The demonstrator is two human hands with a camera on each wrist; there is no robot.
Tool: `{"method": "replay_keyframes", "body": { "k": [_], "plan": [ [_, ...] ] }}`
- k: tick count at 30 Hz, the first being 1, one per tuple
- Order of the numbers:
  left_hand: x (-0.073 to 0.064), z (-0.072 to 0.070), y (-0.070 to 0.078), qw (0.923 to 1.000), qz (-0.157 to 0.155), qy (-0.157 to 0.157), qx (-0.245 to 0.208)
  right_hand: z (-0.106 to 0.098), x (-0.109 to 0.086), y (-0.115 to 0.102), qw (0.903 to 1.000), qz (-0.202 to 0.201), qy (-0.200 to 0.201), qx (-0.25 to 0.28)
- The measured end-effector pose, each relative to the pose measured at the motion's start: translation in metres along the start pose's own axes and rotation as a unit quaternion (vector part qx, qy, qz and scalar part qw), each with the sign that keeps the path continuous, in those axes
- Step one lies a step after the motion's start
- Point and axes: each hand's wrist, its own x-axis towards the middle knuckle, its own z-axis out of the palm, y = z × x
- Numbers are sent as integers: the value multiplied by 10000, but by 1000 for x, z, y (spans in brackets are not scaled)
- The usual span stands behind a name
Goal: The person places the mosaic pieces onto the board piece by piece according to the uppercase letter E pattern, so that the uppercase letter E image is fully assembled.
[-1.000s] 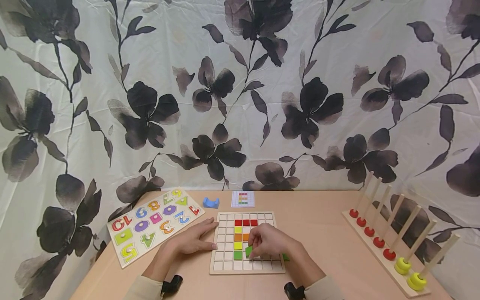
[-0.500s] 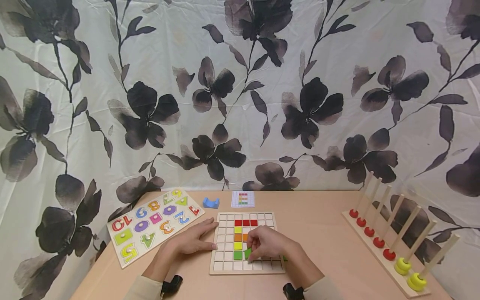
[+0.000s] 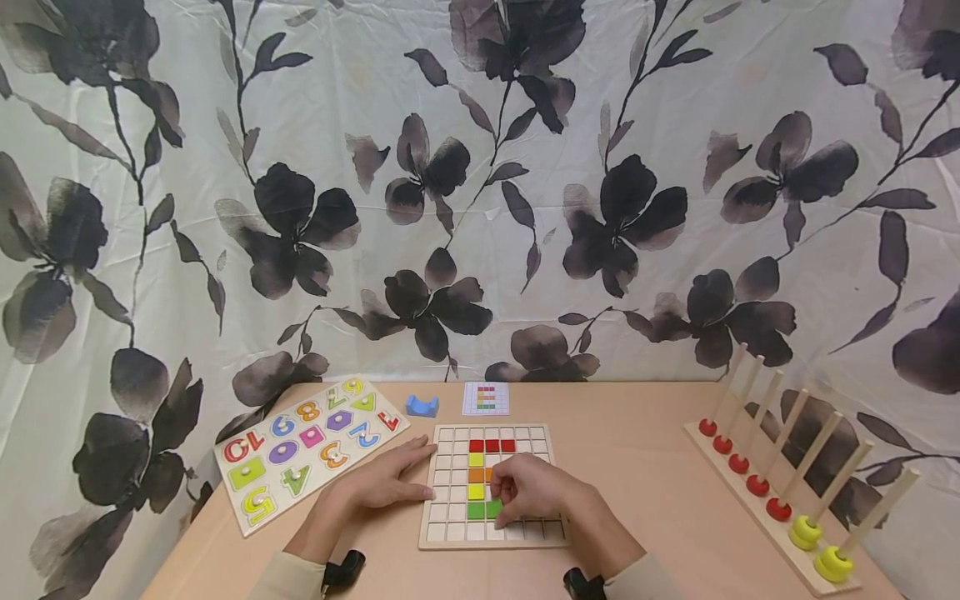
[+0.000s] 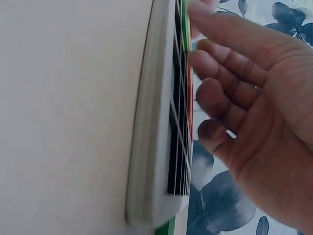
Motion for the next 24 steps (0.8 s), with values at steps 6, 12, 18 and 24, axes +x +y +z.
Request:
{"method": "replay_keyframes", "body": {
  "k": [6, 12, 18, 24],
  "plan": [
    [-1, 0, 2, 10000, 59, 22, -5, -12, -6, -4, 9990, 342, 219, 174],
    [0, 0, 0, 10000, 77, 30, -2, -29, -16, 2, 9980, 452, 433, 44],
    [1, 0, -1, 10000, 50, 16, -1, -47, -31, 13, 9983, 521, 246, -99],
    [1, 0, 0, 10000, 15, -11, -11, -61, -46, 29, 9985, 529, 12, 102]
  ]
}}
